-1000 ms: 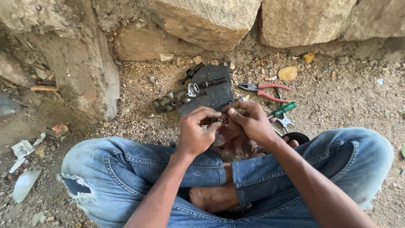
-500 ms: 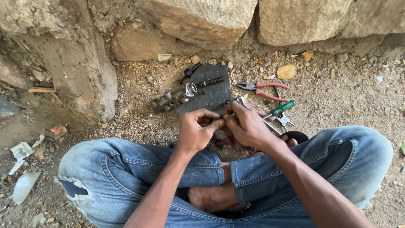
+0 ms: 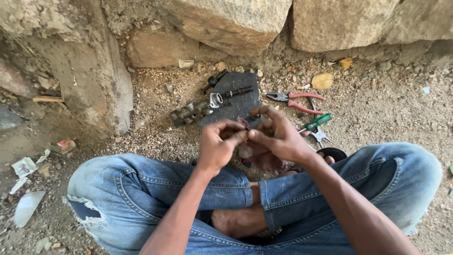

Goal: The person sits on the ground and cleans small engine parts using a rag and a screwdriver. They wipe the parts repeatedly and place them on a flat stone. The person handles a camshaft, springs, and other small metal components.

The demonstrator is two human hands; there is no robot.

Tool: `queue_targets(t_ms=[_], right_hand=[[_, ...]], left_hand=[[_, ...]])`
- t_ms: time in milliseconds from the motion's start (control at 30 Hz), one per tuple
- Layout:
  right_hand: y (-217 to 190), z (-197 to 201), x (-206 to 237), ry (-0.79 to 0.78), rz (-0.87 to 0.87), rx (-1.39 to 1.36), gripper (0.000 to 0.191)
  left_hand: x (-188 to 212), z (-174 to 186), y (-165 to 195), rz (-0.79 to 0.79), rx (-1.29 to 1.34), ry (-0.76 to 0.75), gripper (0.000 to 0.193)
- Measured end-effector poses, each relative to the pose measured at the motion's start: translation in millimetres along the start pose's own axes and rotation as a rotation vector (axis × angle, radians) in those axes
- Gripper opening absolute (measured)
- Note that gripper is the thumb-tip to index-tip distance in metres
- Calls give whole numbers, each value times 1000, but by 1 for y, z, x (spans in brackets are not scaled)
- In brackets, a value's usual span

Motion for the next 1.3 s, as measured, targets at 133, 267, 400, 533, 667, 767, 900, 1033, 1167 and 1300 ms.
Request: queue_targets(t_ms=[133,267,400,533,667,767,900,1033,1167,1300], right_hand=[[1,29,10,74,-271,524,44],[-13,40,13,114,-148,550,36],[3,36,13,85,-197,450,32],[-4,30,8,115,10,287,31],[-9,23,8,164,118,188,23],[-5,18,8,249,70,378,21],[-38,10,19,339,458,606,17],[-44,2,22,283,619,763,14],[-33,21,10,329,392,790,18],[-15,41,5,322,50,403,31]], left_hand=[[-11,48,16,-69,264,186,14],[-9,46,27,-175,163,131,18],[-5,27,21,-171,152,77,20],[-5,23,15,-113,148,83,21],[-4,16,5,-20,162,79,21],[-2,6,-2,33,277,39,14],[0,1,-8,105,272,41,11],[6,-5,-13,262,491,16,8],[7,-7,-7,262,596,-21,9],[4,8,-10,297,575,39,14]])
Point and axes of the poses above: each hand's wrist, its own x-axis away from the middle knuckle, its own z-axis out of the back of the hand, y = z × x, the point moved 9 cm from there along -x, towards the middle knuckle, and after that the axes turned 4 degrees about x, right-handed, at the moved point
